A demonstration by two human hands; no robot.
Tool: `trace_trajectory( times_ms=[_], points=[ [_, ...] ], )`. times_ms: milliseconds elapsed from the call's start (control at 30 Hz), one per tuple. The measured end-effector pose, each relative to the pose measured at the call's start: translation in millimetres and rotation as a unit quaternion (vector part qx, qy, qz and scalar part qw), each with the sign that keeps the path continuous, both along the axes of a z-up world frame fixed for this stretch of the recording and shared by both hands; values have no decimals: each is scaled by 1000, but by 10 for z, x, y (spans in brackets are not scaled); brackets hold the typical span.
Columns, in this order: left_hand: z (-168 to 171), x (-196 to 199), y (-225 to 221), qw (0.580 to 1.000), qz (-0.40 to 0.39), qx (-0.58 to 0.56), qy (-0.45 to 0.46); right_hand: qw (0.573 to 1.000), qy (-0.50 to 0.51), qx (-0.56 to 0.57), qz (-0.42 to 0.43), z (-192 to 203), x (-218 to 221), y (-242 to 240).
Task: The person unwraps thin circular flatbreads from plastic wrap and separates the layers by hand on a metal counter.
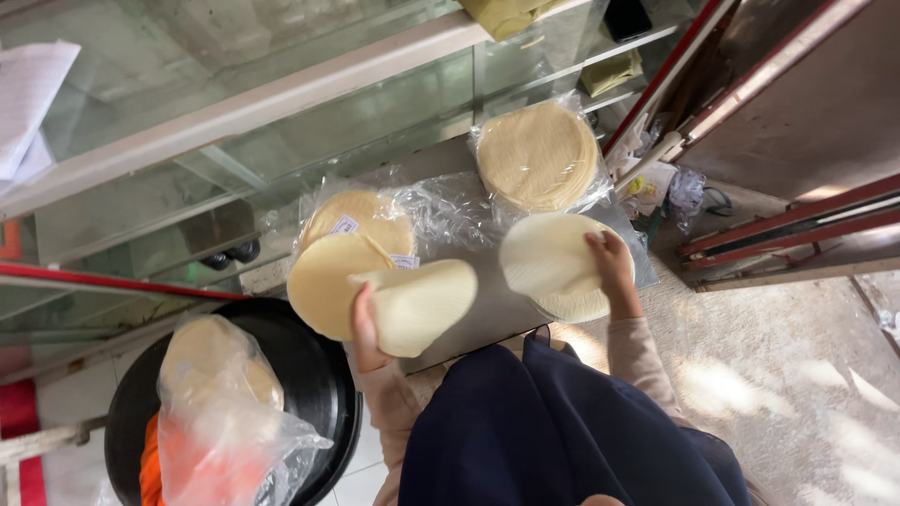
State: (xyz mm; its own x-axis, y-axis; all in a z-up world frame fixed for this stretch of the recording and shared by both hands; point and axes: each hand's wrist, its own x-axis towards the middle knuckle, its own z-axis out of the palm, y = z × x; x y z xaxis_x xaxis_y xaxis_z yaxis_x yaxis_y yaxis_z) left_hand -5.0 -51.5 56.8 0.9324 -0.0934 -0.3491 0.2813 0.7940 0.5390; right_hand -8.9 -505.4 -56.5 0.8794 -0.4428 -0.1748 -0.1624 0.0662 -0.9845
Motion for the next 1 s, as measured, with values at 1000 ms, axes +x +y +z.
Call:
trace_trajectory(
  times_ms=[1000],
  points=[
    [-306, 453, -374, 920, -83, 384, -14, 898, -87, -397, -167, 821, -447, -363]
  ],
)
